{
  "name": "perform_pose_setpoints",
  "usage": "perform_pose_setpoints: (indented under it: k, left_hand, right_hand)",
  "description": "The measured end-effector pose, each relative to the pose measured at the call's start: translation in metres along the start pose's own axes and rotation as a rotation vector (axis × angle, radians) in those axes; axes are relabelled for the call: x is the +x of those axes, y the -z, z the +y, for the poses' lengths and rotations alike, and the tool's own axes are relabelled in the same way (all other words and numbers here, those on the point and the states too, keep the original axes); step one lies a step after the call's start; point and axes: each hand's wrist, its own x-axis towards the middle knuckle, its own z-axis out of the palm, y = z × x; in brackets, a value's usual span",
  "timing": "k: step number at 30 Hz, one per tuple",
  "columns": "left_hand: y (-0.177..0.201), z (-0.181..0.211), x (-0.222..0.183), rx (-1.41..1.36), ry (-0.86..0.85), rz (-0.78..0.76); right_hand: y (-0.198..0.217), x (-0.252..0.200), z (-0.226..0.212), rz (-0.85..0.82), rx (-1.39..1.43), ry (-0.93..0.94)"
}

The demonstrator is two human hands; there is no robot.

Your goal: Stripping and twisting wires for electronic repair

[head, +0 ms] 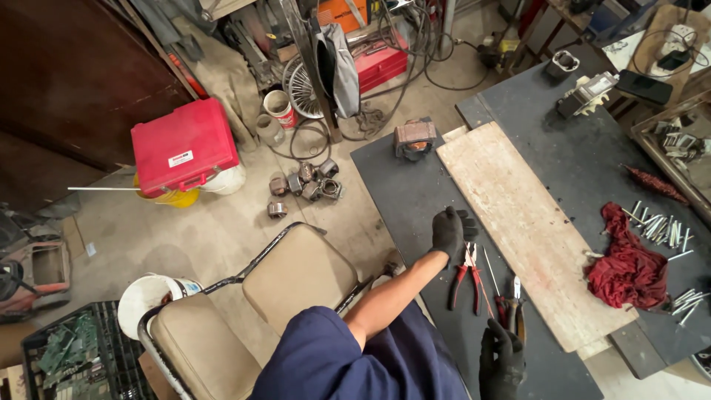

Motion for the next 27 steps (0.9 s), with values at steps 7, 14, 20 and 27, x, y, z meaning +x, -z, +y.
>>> perform_pose_setpoints:
  k: [7,14,20,27]
  left_hand:
    - [0.004,-0.002,0.003,-0.048,-0.022,-0.062]
    - [-0.001,0.012,-0.014,-0.034,-0.015,-0.067]
    - [0.020,-0.032,0.034,1.026,-0.543,0.006]
    - [0.015,-0.029,0.037,0.203,0.006,-0.024]
  right_hand:
    - [0.012,0.012,-0.001,0.259,-0.196,0.128]
    - [0.011,0.028,0.021,0.273,-0.226,0.144]
    - [0.034,0.026,0.011,-0.026,-0.141,0.116]
    - [0.018,0.013,-0.021,-0.128,0.687,-0.720]
